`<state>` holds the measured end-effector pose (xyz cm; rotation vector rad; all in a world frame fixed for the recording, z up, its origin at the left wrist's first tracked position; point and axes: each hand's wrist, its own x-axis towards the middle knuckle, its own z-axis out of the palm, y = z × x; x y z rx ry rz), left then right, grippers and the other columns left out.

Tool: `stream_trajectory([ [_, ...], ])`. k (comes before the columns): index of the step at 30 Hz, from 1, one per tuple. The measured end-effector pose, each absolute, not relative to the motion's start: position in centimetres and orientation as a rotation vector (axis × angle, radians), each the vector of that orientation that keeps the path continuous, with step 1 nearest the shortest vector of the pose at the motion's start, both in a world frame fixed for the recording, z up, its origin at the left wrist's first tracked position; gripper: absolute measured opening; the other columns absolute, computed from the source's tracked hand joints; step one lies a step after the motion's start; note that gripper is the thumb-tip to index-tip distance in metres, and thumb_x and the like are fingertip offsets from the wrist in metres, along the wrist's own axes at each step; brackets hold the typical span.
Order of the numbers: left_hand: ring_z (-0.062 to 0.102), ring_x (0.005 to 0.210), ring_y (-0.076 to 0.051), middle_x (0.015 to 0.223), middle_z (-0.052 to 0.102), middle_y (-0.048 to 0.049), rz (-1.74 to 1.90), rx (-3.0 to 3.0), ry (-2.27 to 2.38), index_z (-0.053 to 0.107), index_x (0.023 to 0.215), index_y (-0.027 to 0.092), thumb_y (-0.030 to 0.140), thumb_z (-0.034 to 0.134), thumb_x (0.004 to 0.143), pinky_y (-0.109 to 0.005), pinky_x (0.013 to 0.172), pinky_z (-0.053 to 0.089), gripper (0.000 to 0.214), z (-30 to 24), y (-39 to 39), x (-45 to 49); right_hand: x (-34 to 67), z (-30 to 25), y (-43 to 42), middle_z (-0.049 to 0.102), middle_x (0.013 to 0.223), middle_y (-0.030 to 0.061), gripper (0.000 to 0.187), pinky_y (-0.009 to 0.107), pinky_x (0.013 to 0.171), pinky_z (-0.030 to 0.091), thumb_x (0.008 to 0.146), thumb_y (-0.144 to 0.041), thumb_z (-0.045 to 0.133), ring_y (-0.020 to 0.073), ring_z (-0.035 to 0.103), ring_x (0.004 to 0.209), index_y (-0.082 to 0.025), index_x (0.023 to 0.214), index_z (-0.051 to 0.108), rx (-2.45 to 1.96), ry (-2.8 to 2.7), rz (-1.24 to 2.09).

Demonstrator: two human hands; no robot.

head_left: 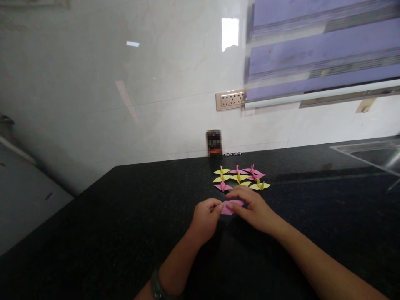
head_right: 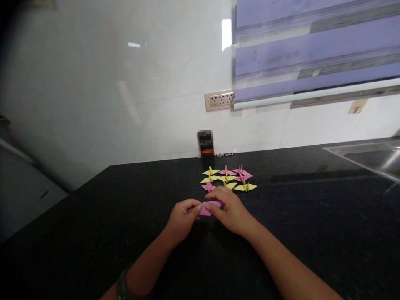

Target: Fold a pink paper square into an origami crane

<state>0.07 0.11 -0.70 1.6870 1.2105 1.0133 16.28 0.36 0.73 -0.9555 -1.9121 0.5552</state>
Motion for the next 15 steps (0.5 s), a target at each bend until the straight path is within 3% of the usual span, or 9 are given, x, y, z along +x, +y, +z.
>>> stream_trajectory([
  [4, 0.056, 0.061, -0.014, 0.070, 0.063, -0.0061, 0.968, 1.422, 1.145, 0.059, 0.081, 0.011, 0.034, 0.055, 0.066, -0.022, 0.053, 0.042, 0.027, -0.42, 0.07, 0.21, 15.95, 0.27, 0.21, 0.061, 0.070, 0.0022, 0.014, 0.025, 0.059, 0.041, 0.074, -0.022, 0.048, 0.0140, 0.054, 0.065, -0.019, 0.075, 0.062, -1.000, -1.889, 0.829],
  [15, 0.057, 0.062, -0.014, 0.072, 0.064, -0.0068, 0.966, 1.371, 1.062, 0.060, 0.080, 0.009, 0.028, 0.064, 0.057, -0.022, 0.055, 0.042, 0.030, 0.15, -0.24, 0.07, 15.65, 0.11, 0.24, 0.062, 0.070, 0.0023, 0.013, 0.025, 0.059, 0.042, 0.072, -0.023, 0.050, 0.0147, 0.055, 0.065, -0.017, 0.076, 0.061, -1.042, -1.762, 0.953],
])
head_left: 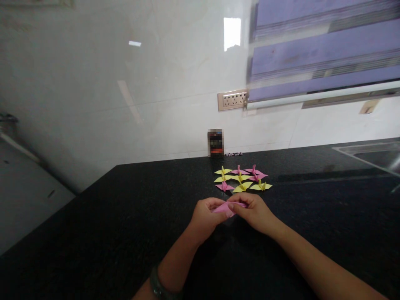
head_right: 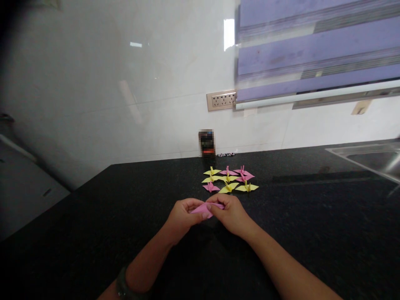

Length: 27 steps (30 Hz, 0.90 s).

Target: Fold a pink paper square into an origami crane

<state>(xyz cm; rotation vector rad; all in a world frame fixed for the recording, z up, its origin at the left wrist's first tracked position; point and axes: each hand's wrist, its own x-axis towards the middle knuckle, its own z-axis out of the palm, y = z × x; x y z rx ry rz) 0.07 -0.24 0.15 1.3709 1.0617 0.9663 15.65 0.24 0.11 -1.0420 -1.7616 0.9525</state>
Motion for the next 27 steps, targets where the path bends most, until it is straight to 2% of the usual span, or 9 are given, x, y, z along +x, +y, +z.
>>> stream_trajectory([
  [4, 0.054, 0.051, -0.011, 0.060, 0.061, -0.0052, 0.944, 1.321, 1.118, 0.059, 0.073, 0.009, 0.032, 0.059, 0.061, -0.021, 0.047, 0.041, 0.025, -0.01, -0.05, 0.22, 15.55, -0.06, 0.26, 0.061, 0.071, 0.0018, 0.012, 0.025, 0.059, 0.041, 0.071, -0.024, 0.051, 0.0140, 0.055, 0.064, -0.018, 0.076, 0.060, -1.025, -1.748, 0.967],
  [11, 0.052, 0.046, -0.009, 0.055, 0.058, -0.0021, 0.922, 1.278, 1.094, 0.057, 0.070, 0.010, 0.028, 0.059, 0.061, -0.019, 0.045, 0.039, 0.020, -0.12, -0.03, 0.13, 15.80, 0.18, 0.06, 0.059, 0.066, 0.0001, 0.013, 0.022, 0.057, 0.039, 0.071, -0.014, 0.047, 0.0117, 0.052, 0.061, -0.017, 0.073, 0.060, -0.948, -1.858, 0.918],
  [20, 0.051, 0.047, -0.007, 0.060, 0.058, -0.0030, 0.836, 1.193, 1.002, 0.055, 0.073, 0.009, 0.025, 0.058, 0.063, -0.019, 0.046, 0.040, 0.019, -0.26, -0.18, -0.25, 16.14, 0.59, -0.06, 0.059, 0.062, -0.0010, 0.020, 0.020, 0.053, 0.038, 0.066, -0.006, 0.045, 0.0101, 0.052, 0.056, -0.018, 0.069, 0.061, -0.916, -1.996, 0.859],
  [27, 0.055, 0.057, -0.009, 0.072, 0.060, -0.0063, 0.834, 1.130, 0.913, 0.057, 0.080, 0.009, 0.034, 0.059, 0.063, -0.021, 0.054, 0.043, 0.030, -0.08, -0.12, -0.56, 16.09, -0.08, 0.33, 0.059, 0.066, -0.0001, 0.020, 0.020, 0.056, 0.039, 0.067, -0.006, 0.044, 0.0106, 0.053, 0.061, -0.017, 0.070, 0.060, -0.936, -1.933, 0.757],
])
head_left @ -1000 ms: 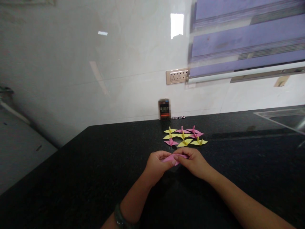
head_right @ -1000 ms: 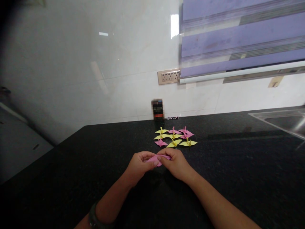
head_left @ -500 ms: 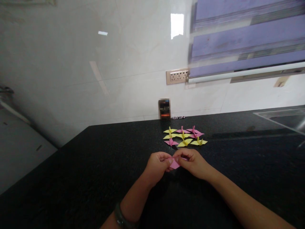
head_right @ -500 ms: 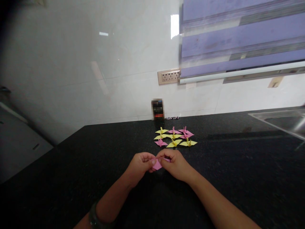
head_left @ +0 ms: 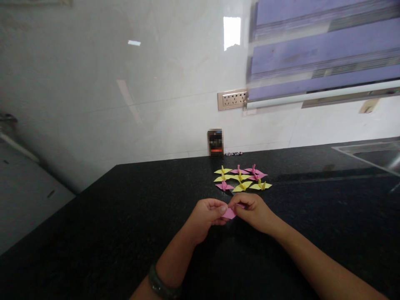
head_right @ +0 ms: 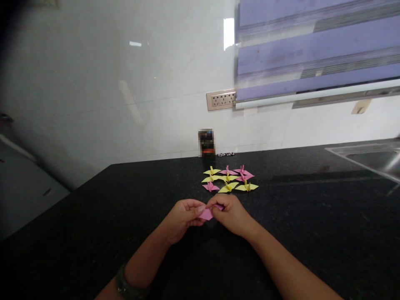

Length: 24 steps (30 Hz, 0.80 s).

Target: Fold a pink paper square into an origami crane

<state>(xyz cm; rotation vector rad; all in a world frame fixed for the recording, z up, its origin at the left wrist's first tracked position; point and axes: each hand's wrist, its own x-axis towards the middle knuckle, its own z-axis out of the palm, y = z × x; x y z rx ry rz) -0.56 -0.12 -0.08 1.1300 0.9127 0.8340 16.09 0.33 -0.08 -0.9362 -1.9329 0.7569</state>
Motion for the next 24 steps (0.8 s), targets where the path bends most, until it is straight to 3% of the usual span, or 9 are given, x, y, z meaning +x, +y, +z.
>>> stream_trajectory([
  [9, 0.055, 0.055, -0.011, 0.066, 0.061, -0.0071, 0.931, 1.196, 1.072, 0.060, 0.074, 0.009, 0.033, 0.061, 0.060, -0.024, 0.053, 0.043, 0.028, -0.04, 0.03, -0.02, 16.01, 0.20, 0.08, 0.056, 0.069, 0.0008, 0.016, 0.022, 0.060, 0.039, 0.069, -0.006, 0.045, 0.0108, 0.052, 0.065, -0.016, 0.072, 0.057, -0.884, -1.997, 0.687],
  [17, 0.057, 0.070, -0.016, 0.074, 0.063, -0.0065, 1.115, 1.725, 1.208, 0.063, 0.075, 0.015, 0.034, 0.055, 0.066, -0.026, 0.063, 0.042, 0.023, -0.10, -0.12, -0.04, 15.76, 0.38, 0.08, 0.059, 0.073, 0.0023, 0.013, 0.022, 0.060, 0.041, 0.074, -0.026, 0.050, 0.0124, 0.054, 0.067, -0.016, 0.079, 0.057, -0.980, -1.942, 0.781],
  [24, 0.055, 0.069, -0.014, 0.072, 0.062, -0.0039, 1.177, 1.982, 1.199, 0.064, 0.074, 0.018, 0.030, 0.050, 0.071, -0.023, 0.063, 0.041, 0.019, 0.17, -0.39, -0.06, 15.89, 0.59, 0.19, 0.059, 0.071, 0.0015, 0.014, 0.023, 0.063, 0.041, 0.077, -0.022, 0.046, 0.0117, 0.054, 0.067, -0.018, 0.075, 0.059, -0.960, -1.970, 0.663],
])
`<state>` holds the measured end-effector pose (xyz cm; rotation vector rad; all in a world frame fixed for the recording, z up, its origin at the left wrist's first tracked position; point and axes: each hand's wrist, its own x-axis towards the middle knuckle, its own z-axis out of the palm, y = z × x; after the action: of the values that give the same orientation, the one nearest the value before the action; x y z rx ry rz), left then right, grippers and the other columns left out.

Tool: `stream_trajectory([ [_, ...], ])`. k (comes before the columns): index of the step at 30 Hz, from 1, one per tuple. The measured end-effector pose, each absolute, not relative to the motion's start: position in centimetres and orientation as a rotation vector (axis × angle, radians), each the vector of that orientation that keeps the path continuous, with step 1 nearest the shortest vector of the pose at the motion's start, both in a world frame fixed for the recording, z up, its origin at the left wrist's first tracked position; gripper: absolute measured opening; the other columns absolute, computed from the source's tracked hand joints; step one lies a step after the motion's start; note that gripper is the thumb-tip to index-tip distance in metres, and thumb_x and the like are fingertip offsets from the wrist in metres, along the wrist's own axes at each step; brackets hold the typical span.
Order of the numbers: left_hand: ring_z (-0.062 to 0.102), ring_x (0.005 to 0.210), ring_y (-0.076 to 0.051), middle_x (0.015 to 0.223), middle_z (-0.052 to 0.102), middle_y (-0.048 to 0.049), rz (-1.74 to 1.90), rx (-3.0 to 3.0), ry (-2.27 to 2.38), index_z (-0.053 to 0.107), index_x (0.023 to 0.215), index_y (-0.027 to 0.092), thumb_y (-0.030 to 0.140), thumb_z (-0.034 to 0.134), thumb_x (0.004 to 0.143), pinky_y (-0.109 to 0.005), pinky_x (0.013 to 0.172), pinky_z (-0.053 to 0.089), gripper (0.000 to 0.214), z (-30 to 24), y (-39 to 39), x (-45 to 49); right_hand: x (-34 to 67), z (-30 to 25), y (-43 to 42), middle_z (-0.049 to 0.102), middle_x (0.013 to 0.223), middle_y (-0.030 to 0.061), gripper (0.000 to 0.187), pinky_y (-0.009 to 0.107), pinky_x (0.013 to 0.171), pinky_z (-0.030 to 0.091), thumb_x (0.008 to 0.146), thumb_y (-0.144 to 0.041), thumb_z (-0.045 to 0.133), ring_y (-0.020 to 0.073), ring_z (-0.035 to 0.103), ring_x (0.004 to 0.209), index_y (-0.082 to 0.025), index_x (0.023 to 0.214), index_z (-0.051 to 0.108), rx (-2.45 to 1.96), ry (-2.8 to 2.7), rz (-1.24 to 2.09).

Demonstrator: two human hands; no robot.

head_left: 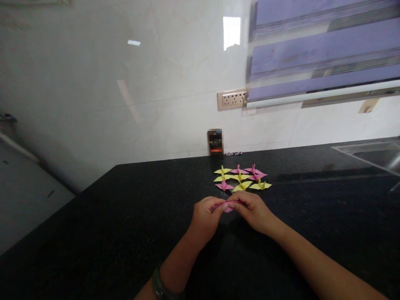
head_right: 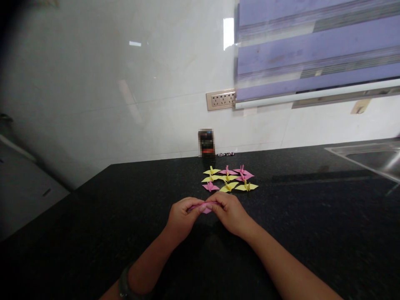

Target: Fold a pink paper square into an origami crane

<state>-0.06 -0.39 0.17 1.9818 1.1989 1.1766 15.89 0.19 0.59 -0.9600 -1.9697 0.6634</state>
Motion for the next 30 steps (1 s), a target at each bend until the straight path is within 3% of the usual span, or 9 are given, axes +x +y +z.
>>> stream_trajectory([
  [21, 0.052, 0.055, -0.011, 0.058, 0.058, -0.0014, 1.073, 1.782, 1.229, 0.058, 0.066, 0.014, 0.030, 0.051, 0.068, -0.020, 0.051, 0.039, 0.018, 0.01, -0.41, -0.23, 15.74, 0.77, -0.32, 0.059, 0.068, 0.0019, 0.017, 0.023, 0.060, 0.041, 0.076, -0.023, 0.046, 0.0115, 0.054, 0.064, -0.016, 0.070, 0.059, -0.970, -1.962, 0.749],
  [24, 0.051, 0.051, -0.010, 0.056, 0.056, -0.0018, 1.061, 1.521, 1.169, 0.056, 0.066, 0.012, 0.031, 0.053, 0.067, -0.021, 0.048, 0.040, 0.019, -0.10, -0.19, 0.05, 15.76, 0.35, -0.07, 0.060, 0.076, 0.0030, 0.015, 0.025, 0.065, 0.042, 0.076, -0.025, 0.047, 0.0128, 0.054, 0.070, -0.017, 0.081, 0.060, -0.967, -1.895, 0.799],
  [27, 0.052, 0.050, -0.010, 0.058, 0.057, -0.0026, 1.070, 1.258, 1.106, 0.053, 0.070, 0.011, 0.033, 0.054, 0.066, -0.021, 0.048, 0.041, 0.022, -0.28, 0.09, 0.17, 15.85, 0.06, 0.13, 0.056, 0.093, 0.0047, 0.038, 0.025, 0.064, 0.043, 0.071, -0.027, 0.054, 0.0136, 0.054, 0.075, -0.021, 0.107, 0.046, -0.988, -1.770, 0.865],
  [30, 0.050, 0.044, -0.007, 0.056, 0.054, 0.0003, 1.097, 1.110, 1.052, 0.051, 0.080, 0.013, 0.033, 0.054, 0.066, -0.018, 0.042, 0.039, 0.025, -0.33, 0.20, 0.03, 15.91, 0.19, 0.14, 0.053, 0.095, 0.0047, 0.045, 0.023, 0.058, 0.044, 0.068, -0.025, 0.057, 0.0125, 0.053, 0.072, -0.022, 0.110, 0.042, -0.948, -1.778, 0.905],
])
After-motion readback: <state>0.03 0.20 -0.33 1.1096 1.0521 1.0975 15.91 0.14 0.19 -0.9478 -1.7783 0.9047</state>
